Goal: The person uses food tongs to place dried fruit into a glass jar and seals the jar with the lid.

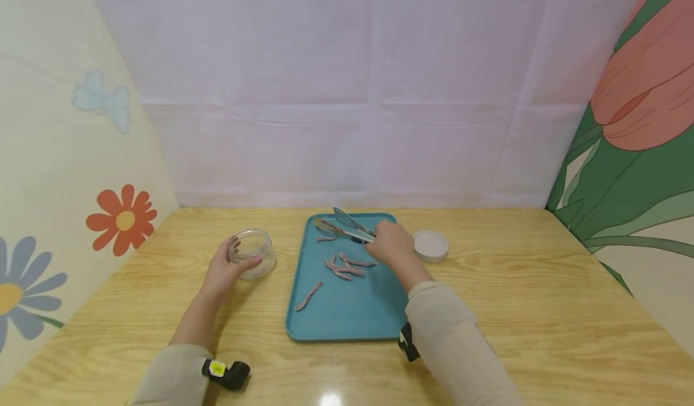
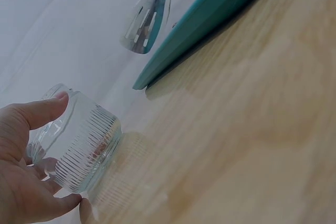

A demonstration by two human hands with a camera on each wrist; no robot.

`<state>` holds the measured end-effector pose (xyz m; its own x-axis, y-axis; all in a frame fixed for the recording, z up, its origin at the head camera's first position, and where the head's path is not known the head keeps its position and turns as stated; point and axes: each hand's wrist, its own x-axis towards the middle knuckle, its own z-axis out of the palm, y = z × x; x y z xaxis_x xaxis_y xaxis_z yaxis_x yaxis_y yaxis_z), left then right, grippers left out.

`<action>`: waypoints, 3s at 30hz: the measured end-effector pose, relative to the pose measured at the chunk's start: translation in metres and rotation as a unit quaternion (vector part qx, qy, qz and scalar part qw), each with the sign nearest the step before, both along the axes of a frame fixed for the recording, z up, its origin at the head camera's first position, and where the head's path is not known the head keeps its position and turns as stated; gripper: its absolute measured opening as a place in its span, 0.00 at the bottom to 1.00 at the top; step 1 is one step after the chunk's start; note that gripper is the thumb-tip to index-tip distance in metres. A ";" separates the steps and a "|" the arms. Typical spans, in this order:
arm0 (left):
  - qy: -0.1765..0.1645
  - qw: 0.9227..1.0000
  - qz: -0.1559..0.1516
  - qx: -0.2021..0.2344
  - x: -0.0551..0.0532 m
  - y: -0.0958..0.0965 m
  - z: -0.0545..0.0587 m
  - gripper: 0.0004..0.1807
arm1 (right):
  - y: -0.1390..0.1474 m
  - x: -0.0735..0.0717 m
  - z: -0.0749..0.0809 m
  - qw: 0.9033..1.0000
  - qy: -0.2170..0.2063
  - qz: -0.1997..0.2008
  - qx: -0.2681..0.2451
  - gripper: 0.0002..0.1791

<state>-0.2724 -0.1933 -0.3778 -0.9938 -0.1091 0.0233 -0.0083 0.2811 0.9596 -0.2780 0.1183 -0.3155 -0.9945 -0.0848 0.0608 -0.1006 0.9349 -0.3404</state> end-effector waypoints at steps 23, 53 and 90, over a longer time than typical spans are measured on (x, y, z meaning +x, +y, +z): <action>-0.004 1.000 -0.006 -0.001 0.004 0.001 0.003 0.51 | 0.001 -0.001 -0.006 0.999 -0.025 0.011 0.043 0.14; -0.004 1.000 -0.007 -0.004 0.001 -0.001 -0.001 0.51 | 0.005 0.001 -0.005 0.999 -0.014 0.009 0.044 0.07; -0.005 1.000 -0.002 0.004 0.005 0.001 -0.001 0.51 | -0.025 0.020 0.041 0.992 0.124 0.029 -0.005 0.06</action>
<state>-0.2677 -0.1921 -0.3786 -0.9944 -0.1046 0.0129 -0.0162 0.2730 0.9619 -0.2580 0.0930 -0.2743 -0.9424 -0.1396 0.3040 -0.2358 0.9218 -0.3078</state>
